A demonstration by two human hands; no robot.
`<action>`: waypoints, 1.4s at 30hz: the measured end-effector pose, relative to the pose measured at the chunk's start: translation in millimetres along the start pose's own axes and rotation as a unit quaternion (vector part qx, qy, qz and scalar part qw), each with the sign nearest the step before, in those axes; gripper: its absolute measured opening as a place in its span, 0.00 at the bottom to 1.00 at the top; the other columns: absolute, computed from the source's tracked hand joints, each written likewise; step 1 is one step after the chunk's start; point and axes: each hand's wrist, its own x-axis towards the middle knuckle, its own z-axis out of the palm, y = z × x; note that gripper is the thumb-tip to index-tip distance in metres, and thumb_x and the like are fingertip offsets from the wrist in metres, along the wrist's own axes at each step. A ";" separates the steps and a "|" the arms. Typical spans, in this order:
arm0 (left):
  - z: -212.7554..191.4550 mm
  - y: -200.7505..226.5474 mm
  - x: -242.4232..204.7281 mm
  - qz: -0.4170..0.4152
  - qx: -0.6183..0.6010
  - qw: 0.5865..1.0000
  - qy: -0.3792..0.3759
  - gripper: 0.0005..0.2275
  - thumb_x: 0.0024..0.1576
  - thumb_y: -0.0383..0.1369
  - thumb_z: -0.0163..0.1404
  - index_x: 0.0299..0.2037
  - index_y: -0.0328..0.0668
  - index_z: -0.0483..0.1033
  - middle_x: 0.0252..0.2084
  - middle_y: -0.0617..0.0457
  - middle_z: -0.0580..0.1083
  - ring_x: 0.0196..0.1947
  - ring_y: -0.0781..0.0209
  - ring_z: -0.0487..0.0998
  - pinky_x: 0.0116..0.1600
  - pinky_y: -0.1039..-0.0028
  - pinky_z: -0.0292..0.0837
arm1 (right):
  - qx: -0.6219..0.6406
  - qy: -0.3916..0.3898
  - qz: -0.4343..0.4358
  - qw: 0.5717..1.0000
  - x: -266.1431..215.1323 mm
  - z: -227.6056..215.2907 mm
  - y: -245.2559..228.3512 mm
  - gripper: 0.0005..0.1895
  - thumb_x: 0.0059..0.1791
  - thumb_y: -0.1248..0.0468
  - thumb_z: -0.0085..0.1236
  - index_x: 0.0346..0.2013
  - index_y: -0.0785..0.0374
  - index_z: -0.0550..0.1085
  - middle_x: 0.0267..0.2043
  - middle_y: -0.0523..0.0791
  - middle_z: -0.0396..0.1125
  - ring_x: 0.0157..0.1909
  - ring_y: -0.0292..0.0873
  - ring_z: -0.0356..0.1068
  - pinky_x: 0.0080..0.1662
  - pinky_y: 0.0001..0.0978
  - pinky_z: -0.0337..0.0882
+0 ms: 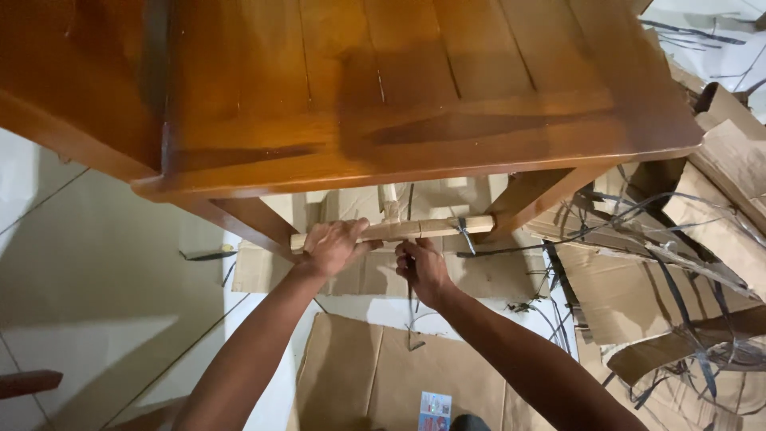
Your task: Tying black wires around the wooden rungs of a chair and cutting them with scissors
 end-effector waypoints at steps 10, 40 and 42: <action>10.6 36.4 41.5 -0.053 -0.020 0.998 -0.033 0.24 0.58 0.53 0.52 0.59 0.54 0.65 0.49 0.52 0.73 0.48 0.50 0.79 0.46 0.63 0.78 | 0.020 -0.095 0.071 0.993 6.7 -4.7 5.6 0.16 0.51 0.48 0.49 0.25 0.50 0.60 0.23 0.34 0.49 0.21 0.30 0.46 0.23 0.21 0.48; 30.8 64.4 73.0 -0.297 -0.143 0.944 -0.016 0.20 0.55 0.46 0.53 0.55 0.51 0.71 0.50 0.45 0.70 0.53 0.40 0.76 0.52 0.48 0.77 | -0.020 -0.092 0.036 0.995 -17.4 11.1 -20.8 0.17 0.56 0.50 0.49 0.28 0.52 0.61 0.23 0.34 0.46 0.19 0.29 0.45 0.22 0.21 0.47; 29.0 65.1 71.9 -0.291 -0.129 0.948 0.006 0.20 0.53 0.42 0.55 0.53 0.45 0.69 0.43 0.42 0.69 0.48 0.37 0.77 0.47 0.47 0.77 | -0.012 -0.087 0.033 0.996 -15.3 10.3 -16.0 0.15 0.56 0.51 0.50 0.30 0.51 0.61 0.25 0.35 0.48 0.20 0.30 0.46 0.22 0.21 0.49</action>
